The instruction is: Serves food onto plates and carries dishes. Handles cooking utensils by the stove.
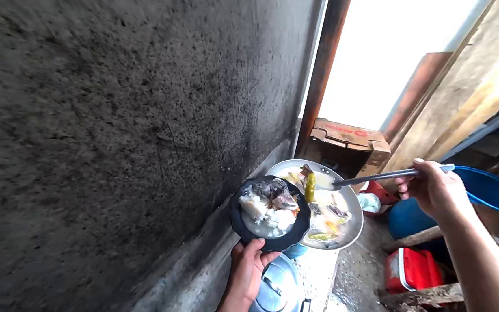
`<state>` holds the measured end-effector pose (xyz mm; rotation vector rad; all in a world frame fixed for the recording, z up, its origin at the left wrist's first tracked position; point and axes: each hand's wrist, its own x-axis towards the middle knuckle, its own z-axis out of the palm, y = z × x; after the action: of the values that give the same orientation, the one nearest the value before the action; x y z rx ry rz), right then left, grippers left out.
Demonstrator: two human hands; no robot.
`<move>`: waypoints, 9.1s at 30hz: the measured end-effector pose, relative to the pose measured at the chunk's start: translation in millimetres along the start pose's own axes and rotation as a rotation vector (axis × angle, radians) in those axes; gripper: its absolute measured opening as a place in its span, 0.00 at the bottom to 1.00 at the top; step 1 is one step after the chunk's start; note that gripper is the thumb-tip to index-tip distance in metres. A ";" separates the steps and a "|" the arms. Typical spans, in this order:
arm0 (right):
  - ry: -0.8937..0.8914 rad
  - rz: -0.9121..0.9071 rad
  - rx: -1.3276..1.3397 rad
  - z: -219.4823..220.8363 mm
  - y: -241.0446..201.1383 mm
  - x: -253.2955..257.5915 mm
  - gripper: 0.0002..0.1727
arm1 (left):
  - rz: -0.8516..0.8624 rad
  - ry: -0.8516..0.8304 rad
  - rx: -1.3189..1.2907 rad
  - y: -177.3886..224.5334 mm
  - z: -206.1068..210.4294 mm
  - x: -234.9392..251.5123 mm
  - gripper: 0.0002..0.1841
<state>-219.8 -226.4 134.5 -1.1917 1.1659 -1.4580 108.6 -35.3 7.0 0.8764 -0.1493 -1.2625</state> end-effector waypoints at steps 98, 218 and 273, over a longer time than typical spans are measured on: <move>-0.168 -0.325 -0.252 14.1 36.9 -83.5 0.06 | 0.004 0.065 -0.002 6.1 -20.6 12.3 0.16; -0.068 -0.203 0.018 12.2 -60.7 11.6 0.24 | -0.054 -0.011 -0.011 -21.1 27.5 9.0 0.16; 0.046 0.044 -0.082 4.2 152.8 -84.8 0.10 | 0.083 0.037 0.016 0.9 3.3 -3.9 0.12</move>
<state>-192.9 -167.8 -27.9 -1.1864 1.2859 -1.4227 106.2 -33.5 11.2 0.8984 -0.1653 -1.1686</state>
